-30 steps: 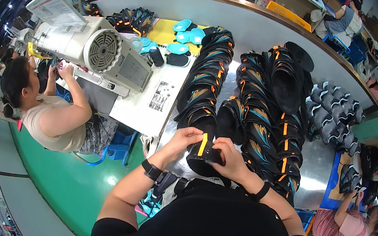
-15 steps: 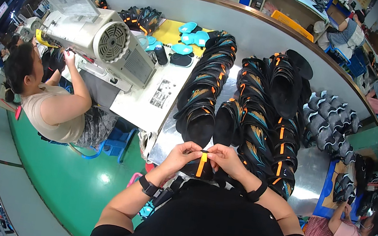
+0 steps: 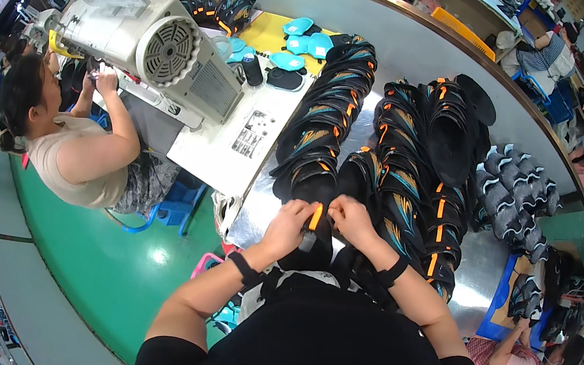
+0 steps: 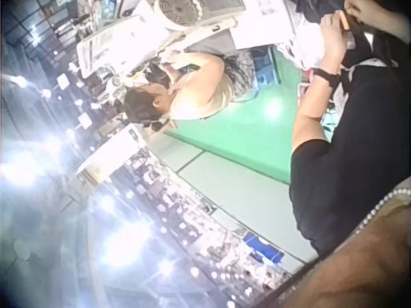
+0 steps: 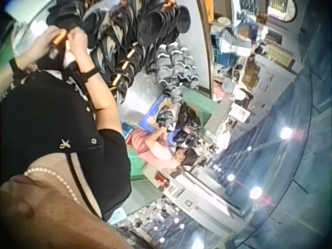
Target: Inspecting, arranging, and organizing shoe upper components on a manufacturing assembly table.
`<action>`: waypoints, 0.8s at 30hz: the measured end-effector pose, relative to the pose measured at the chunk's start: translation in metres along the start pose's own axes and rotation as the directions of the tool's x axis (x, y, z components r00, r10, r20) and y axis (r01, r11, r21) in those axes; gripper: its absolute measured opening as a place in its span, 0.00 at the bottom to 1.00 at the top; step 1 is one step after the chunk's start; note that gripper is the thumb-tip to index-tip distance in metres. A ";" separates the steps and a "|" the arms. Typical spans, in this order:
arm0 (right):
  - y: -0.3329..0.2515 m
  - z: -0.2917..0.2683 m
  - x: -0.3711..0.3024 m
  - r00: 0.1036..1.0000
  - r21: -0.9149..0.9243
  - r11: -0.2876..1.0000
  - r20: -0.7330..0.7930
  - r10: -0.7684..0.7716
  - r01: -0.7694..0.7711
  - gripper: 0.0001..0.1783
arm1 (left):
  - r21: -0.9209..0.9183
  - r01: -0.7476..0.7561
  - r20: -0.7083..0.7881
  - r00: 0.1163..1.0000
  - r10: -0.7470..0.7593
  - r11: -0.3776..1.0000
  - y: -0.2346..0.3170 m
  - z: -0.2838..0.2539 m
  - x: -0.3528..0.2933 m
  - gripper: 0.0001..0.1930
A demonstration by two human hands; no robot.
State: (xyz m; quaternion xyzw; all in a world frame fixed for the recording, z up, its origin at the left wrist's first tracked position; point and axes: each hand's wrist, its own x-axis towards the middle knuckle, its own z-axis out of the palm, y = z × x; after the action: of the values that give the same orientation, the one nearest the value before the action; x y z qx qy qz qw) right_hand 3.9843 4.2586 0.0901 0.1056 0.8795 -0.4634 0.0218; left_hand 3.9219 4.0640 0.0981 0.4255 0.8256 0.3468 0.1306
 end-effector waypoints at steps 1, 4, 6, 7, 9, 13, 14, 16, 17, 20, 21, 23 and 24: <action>-0.018 -0.006 0.005 0.963 -0.389 0.911 -0.163 -0.217 0.139 0.09 | 0.038 0.035 -0.074 0.997 -0.032 0.999 -0.008 0.002 0.004 0.37; -0.028 -0.038 0.043 0.873 -0.785 0.610 -0.218 -0.436 0.109 0.14 | 0.390 0.045 -0.310 0.947 0.085 0.920 -0.022 0.004 0.038 0.31; 0.004 -0.046 0.060 0.940 -0.839 0.543 -0.153 -0.305 0.040 0.15 | 0.554 0.071 -0.292 0.949 0.115 0.829 -0.050 0.013 0.062 0.32; 0.011 -0.048 0.066 0.935 -0.789 0.611 -0.166 -0.312 0.064 0.16 | 0.588 0.060 -0.284 0.949 0.137 0.807 -0.062 0.010 0.072 0.32; 0.021 -0.056 0.067 0.939 -0.760 0.646 -0.167 -0.301 0.072 0.15 | 0.625 0.015 -0.246 0.953 0.179 0.781 -0.084 0.000 0.093 0.32; 0.017 -0.062 0.043 0.921 -0.635 0.763 -0.214 -0.326 0.122 0.11 | 0.660 -0.227 -0.007 0.951 0.308 0.716 -0.105 -0.053 0.120 0.30; 0.017 -0.059 0.035 0.902 -0.587 0.797 -0.253 -0.350 0.144 0.09 | 0.697 -0.292 0.046 0.930 0.365 0.655 -0.110 -0.057 0.118 0.29; 0.016 -0.051 0.030 0.861 -0.573 0.792 -0.277 -0.427 0.209 0.07 | 0.766 -0.386 0.111 0.867 0.486 0.515 -0.116 -0.047 0.108 0.30; 0.014 -0.047 0.028 0.843 -0.573 0.784 -0.279 -0.460 0.238 0.07 | 0.763 -0.353 0.075 0.881 0.468 0.541 -0.119 -0.039 0.105 0.31; 0.001 -0.040 0.014 0.828 -0.532 0.799 -0.287 -0.482 0.280 0.08 | 0.735 -0.311 0.055 0.913 0.403 0.602 -0.110 -0.039 0.109 0.33; -0.001 -0.040 0.005 0.843 -0.508 0.814 -0.275 -0.463 0.281 0.08 | 0.707 -0.301 0.065 0.929 0.365 0.640 -0.103 -0.043 0.110 0.34; 0.002 -0.039 -0.013 0.850 -0.477 0.826 -0.259 -0.459 0.301 0.09 | 0.614 -0.301 0.098 0.946 0.308 0.730 -0.081 -0.055 0.110 0.36; 0.002 -0.037 -0.018 0.846 -0.479 0.824 -0.262 -0.464 0.303 0.09 | 0.519 -0.282 0.129 0.959 0.252 0.807 -0.069 -0.063 0.109 0.38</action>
State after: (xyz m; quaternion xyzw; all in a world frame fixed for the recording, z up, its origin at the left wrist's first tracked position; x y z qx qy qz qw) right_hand 4.0042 4.2871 0.1114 0.0005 0.9490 -0.2298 -0.2160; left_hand 3.7815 4.0939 0.1052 0.5657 0.8173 0.1077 -0.0204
